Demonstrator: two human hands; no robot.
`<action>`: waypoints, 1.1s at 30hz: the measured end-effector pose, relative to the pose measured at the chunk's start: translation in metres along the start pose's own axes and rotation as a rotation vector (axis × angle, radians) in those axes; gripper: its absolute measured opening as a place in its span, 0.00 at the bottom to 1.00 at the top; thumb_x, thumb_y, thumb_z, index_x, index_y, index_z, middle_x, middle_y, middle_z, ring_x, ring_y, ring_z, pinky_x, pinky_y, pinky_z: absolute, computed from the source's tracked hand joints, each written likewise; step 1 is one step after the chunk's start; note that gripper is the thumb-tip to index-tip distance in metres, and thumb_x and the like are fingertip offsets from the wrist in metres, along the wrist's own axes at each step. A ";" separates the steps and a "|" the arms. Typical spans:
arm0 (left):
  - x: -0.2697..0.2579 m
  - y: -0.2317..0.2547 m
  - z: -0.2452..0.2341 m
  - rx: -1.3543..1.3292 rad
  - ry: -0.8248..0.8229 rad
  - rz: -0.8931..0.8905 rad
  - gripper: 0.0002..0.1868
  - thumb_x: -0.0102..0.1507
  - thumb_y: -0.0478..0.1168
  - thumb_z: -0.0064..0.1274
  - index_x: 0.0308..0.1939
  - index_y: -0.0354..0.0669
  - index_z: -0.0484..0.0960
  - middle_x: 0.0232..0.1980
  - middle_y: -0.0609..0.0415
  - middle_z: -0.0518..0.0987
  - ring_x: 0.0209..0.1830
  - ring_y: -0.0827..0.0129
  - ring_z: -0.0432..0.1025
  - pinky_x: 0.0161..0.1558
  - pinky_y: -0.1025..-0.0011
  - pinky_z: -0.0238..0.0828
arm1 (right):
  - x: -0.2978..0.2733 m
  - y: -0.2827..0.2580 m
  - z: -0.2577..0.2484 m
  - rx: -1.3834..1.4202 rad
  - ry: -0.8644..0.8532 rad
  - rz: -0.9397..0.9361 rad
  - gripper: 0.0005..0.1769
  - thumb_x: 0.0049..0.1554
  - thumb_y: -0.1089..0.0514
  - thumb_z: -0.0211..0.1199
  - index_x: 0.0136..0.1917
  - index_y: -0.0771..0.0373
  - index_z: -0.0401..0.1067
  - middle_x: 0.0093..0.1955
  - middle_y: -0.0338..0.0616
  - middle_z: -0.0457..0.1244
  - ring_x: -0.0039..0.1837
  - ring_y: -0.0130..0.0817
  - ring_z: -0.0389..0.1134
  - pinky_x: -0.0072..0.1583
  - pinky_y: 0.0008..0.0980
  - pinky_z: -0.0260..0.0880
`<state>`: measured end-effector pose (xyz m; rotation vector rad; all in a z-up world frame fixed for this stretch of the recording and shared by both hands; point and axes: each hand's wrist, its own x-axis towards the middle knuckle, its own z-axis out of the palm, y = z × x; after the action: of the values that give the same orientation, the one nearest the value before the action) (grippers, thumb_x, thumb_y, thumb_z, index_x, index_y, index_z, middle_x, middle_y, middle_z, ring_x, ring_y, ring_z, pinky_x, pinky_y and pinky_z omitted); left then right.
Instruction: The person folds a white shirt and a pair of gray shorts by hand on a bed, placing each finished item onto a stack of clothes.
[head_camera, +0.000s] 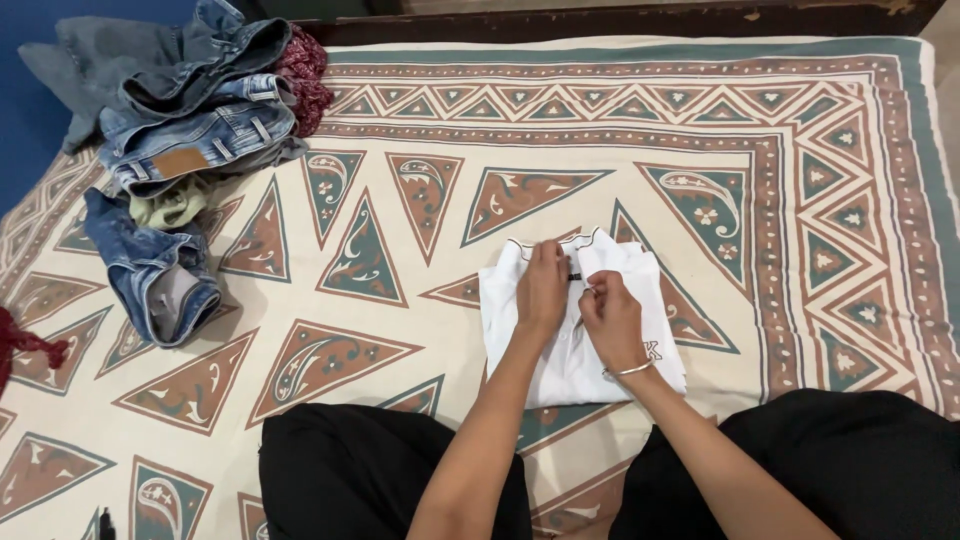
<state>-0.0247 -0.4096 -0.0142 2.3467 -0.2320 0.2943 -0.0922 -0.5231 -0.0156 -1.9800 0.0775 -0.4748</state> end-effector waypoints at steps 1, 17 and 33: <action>0.002 -0.016 0.011 -0.001 0.001 -0.001 0.06 0.68 0.36 0.49 0.48 0.39 0.73 0.49 0.45 0.78 0.48 0.47 0.74 0.44 0.53 0.71 | 0.001 0.000 0.001 -0.001 -0.002 -0.001 0.11 0.57 0.65 0.63 0.53 0.68 0.67 0.38 0.48 0.67 0.34 0.32 0.69 0.39 0.32 0.69; 0.055 -0.068 -0.031 0.027 -0.098 0.120 0.07 0.58 0.28 0.57 0.38 0.41 0.85 0.45 0.50 0.78 0.52 0.53 0.72 0.54 0.57 0.68 | -0.006 -0.004 0.009 0.002 -0.145 -0.025 0.07 0.62 0.69 0.56 0.55 0.68 0.67 0.45 0.52 0.70 0.47 0.40 0.74 0.48 0.34 0.74; -0.082 -0.025 -0.039 0.317 0.031 -0.220 0.31 0.69 0.51 0.41 0.77 0.53 0.62 0.82 0.49 0.51 0.80 0.43 0.45 0.74 0.46 0.40 | -0.031 -0.019 -0.003 -0.214 -0.368 -0.320 0.20 0.58 0.69 0.53 0.64 0.67 0.67 0.64 0.58 0.64 0.65 0.53 0.67 0.64 0.42 0.68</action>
<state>-0.1024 -0.3578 -0.0262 2.6487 0.0966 0.2755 -0.1245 -0.5092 -0.0071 -2.2711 -0.4420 -0.3062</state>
